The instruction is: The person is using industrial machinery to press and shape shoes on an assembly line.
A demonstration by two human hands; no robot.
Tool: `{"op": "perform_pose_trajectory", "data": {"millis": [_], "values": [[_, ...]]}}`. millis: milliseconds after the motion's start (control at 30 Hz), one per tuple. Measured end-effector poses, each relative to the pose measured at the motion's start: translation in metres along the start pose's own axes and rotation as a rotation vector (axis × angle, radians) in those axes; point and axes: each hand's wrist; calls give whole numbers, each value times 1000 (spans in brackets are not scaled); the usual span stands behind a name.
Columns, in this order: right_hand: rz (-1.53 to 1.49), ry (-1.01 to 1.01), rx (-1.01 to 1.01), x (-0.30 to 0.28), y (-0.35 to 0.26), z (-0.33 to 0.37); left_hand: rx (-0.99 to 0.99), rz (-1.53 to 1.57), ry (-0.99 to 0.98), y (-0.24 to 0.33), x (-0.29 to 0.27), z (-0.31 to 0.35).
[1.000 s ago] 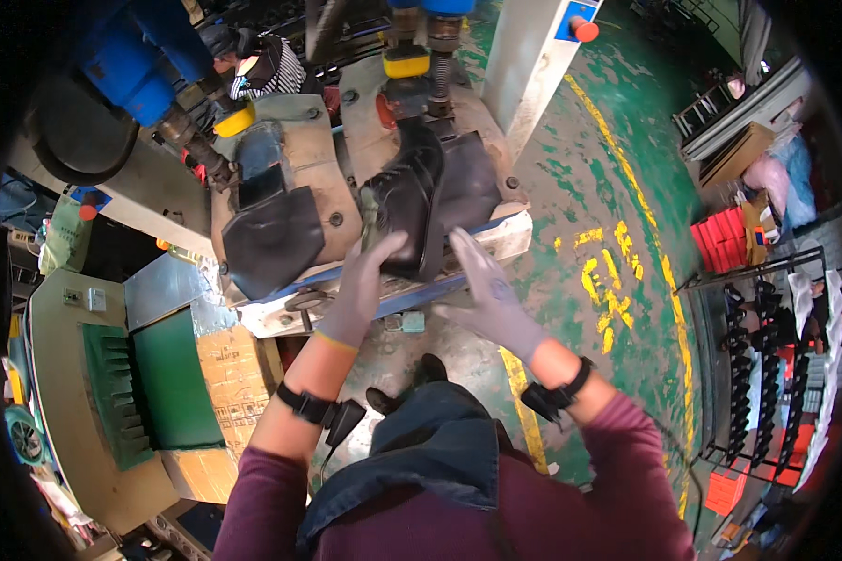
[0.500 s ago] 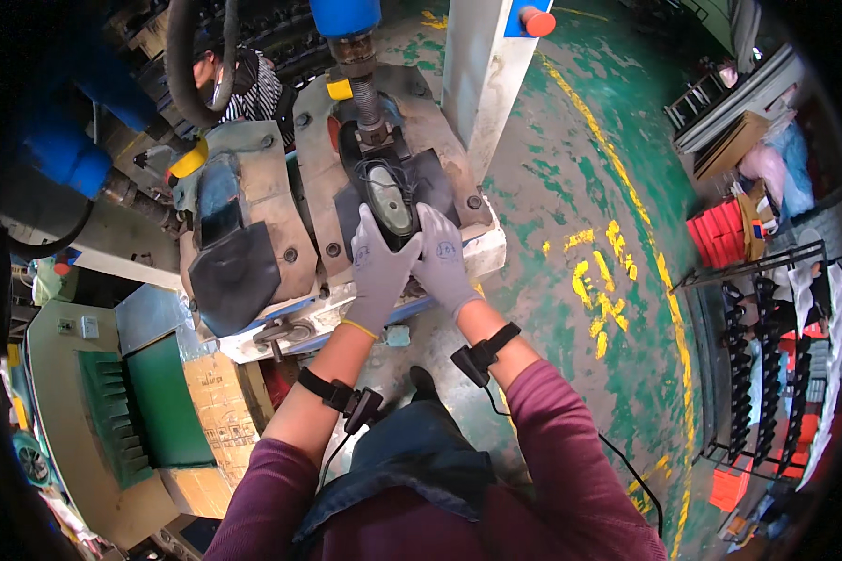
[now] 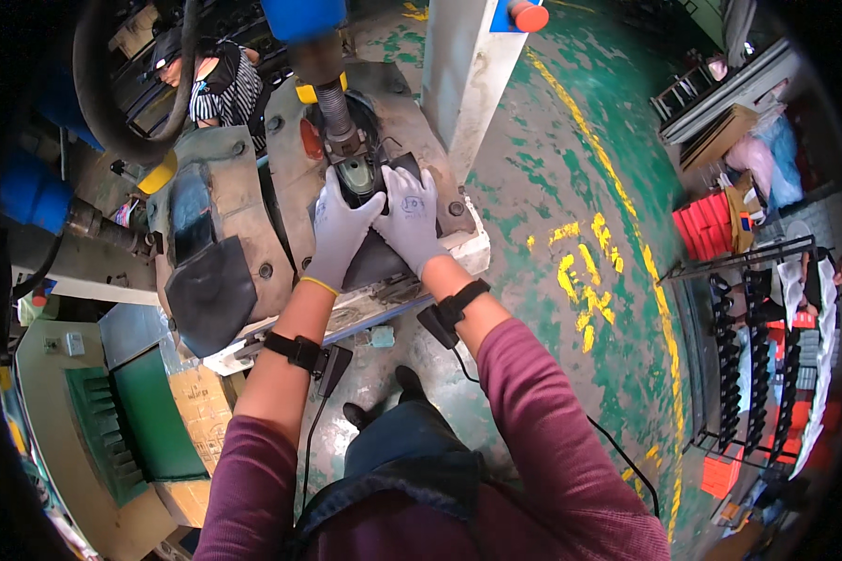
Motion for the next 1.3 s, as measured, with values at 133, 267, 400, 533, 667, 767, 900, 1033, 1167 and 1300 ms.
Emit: {"op": "perform_pose_trajectory", "data": {"millis": [133,267,400,533,667,767,900,1033,1167,1300], "values": [[-15,-21,-39,6,1,0,-29,-10,-26,-9,-3,-4],[-8,3,-86,1,10,-10,-5,-36,-48,-4,-3,-15],[-233,-181,13,-19,28,-24,-20,25,-55,-10,3,-10],[-615,-225,116,-44,16,-51,68,27,91,-28,9,5],[-914,-351,127,-41,15,-78,-140,31,37,-1,17,3],[-958,-362,139,-30,25,-94,-142,99,16,12,14,5],[-961,-436,356,-24,41,-116,-51,48,64,3,19,3],[-602,-173,112,-21,26,-139,-41,-20,101,-9,18,3],[-396,-134,-20,-11,28,-152,-33,-39,112,-4,24,8],[-647,-204,113,17,27,-140,-91,22,50,-15,20,6]]}}
Point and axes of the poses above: each hand's wrist, its own z-axis away from the middle knuckle, its own x-axis out of the palm, y = z × x, and after that the axes turned 6 degrees about -z, right-handed
